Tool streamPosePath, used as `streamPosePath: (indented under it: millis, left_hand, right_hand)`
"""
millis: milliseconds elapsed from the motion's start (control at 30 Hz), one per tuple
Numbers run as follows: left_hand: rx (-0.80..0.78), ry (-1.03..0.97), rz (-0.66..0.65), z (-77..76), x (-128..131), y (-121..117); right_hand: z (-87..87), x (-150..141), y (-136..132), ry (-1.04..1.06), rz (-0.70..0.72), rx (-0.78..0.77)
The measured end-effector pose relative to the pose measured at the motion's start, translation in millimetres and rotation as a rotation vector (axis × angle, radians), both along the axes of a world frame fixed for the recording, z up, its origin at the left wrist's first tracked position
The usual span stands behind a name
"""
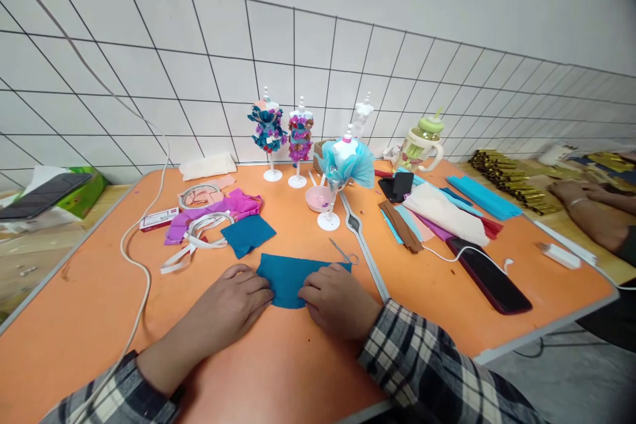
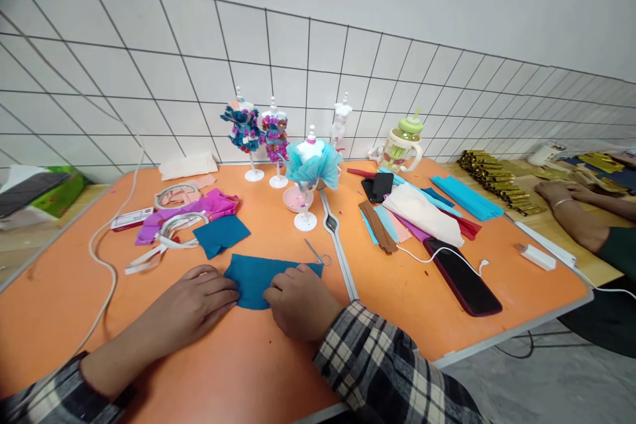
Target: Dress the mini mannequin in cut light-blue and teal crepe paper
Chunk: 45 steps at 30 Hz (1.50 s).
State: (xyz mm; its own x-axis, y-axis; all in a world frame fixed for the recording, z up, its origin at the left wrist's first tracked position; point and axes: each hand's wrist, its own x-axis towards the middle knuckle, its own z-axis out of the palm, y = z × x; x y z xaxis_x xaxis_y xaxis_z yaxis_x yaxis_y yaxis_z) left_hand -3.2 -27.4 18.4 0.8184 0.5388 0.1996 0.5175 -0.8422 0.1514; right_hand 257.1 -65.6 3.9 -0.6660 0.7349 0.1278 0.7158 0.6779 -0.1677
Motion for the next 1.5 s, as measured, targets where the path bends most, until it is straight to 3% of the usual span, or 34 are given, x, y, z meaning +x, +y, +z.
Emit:
streamPosePath:
  millis: [100, 367, 633, 800, 1000, 1167, 1233, 1333, 1367, 1500]
  left_hand:
    - [0.025, 0.024, 0.006, -1.6, 1, 0]
    - [-0.209, -0.035, 0.159, -3.2, -4, 0]
    - [-0.167, -0.003, 0.103, 4.0, -6, 4]
    - [-0.194, -0.048, 0.123, -0.8, -11, 11]
    - [-0.194, -0.077, 0.19, -13.4, -6, 15]
    - [-0.094, 0.007, 0.281, -12.4, -10, 18]
    - [0.012, 0.002, 0.301, -10.5, -9, 13]
    - [0.197, -0.07, 0.222, -11.7, 6, -10]
    - [0.225, -0.076, 0.154, -14.0, 13, -21]
    - [0.221, -0.019, 0.112, -29.3, 38, -58]
  right_hand:
    - [1.2, -2, -2, -0.009, -0.039, 0.038]
    - [-3.8, -2, 1, -0.034, -0.098, -0.002]
    - [-9.7, 2, 9, 0.138, -0.184, -0.186]
    - [-4.6, 4, 12, 0.294, -0.283, -0.329]
    - [-2.3, 0, 13, 0.313, -0.343, -0.348]
    - [-4.9, -3, 16, 0.288, -0.369, -0.355]
    - [-4.5, -4, 16, 0.277, -0.376, -0.348]
    - [-2.1, -5, 17, 0.261, -0.381, -0.332]
    - [-1.4, -6, 17, 0.256, -0.38, -0.327]
    - [-2.0, -6, 18, 0.243, -0.366, -0.312]
